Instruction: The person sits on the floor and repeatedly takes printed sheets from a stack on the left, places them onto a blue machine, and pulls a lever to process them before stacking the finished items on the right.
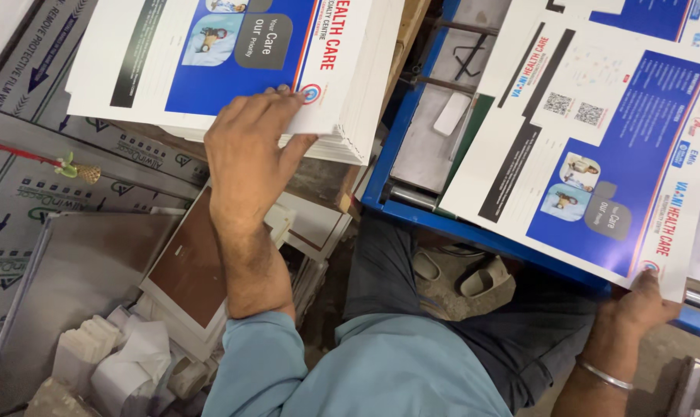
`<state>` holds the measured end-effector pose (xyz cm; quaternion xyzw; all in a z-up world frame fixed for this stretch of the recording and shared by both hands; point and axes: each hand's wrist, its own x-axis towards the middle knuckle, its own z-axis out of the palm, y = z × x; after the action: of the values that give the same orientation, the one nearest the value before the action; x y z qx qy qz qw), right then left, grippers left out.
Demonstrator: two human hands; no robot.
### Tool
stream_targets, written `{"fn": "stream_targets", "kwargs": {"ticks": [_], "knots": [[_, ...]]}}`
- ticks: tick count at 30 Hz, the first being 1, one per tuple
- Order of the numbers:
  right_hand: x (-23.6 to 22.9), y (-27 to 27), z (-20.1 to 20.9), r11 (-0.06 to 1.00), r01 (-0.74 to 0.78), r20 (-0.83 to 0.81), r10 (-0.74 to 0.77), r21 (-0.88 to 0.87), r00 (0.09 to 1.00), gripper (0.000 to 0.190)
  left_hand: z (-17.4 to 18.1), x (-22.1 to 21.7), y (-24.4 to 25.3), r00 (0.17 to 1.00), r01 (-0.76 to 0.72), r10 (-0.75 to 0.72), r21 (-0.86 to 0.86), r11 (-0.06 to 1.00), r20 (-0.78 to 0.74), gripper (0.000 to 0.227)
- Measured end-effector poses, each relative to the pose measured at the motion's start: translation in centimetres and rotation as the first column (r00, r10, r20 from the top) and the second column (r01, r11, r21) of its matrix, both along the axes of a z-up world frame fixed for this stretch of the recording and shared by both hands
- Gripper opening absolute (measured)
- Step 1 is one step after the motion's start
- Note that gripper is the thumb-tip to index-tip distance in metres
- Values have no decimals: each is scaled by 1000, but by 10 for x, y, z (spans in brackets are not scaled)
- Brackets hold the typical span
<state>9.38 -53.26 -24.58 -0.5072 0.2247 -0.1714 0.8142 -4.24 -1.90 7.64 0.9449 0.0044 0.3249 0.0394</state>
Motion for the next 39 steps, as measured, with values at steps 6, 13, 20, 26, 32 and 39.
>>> {"fn": "stream_targets", "kwargs": {"ticks": [6, 13, 20, 26, 32, 39], "knots": [[-13, -18, -38, 997, -60, 60, 63, -51, 996, 34, -44, 27, -1, 939, -87, 64, 52, 995, 337, 28], [-51, -24, -42, 996, -92, -7, 92, 11, 996, 38, -68, 37, 3, 885, -91, 87, -14, 996, 457, 38], [-98, -39, -59, 994, -101, -49, 103, 27, 993, 39, -66, 32, 2, 908, -100, 90, 2, 995, 409, 33], [-95, -31, -48, 995, -94, -90, 95, 12, 991, 38, -68, 35, 2, 893, -88, 81, -5, 996, 442, 31], [-54, -11, -27, 993, -118, -35, 119, 20, 992, 37, -69, 33, 3, 900, -96, 94, -18, 995, 425, 28], [-6, 8, -19, 991, -121, 23, 120, 55, 992, 41, -73, 34, 6, 902, -112, 107, -11, 994, 419, 27]]}}
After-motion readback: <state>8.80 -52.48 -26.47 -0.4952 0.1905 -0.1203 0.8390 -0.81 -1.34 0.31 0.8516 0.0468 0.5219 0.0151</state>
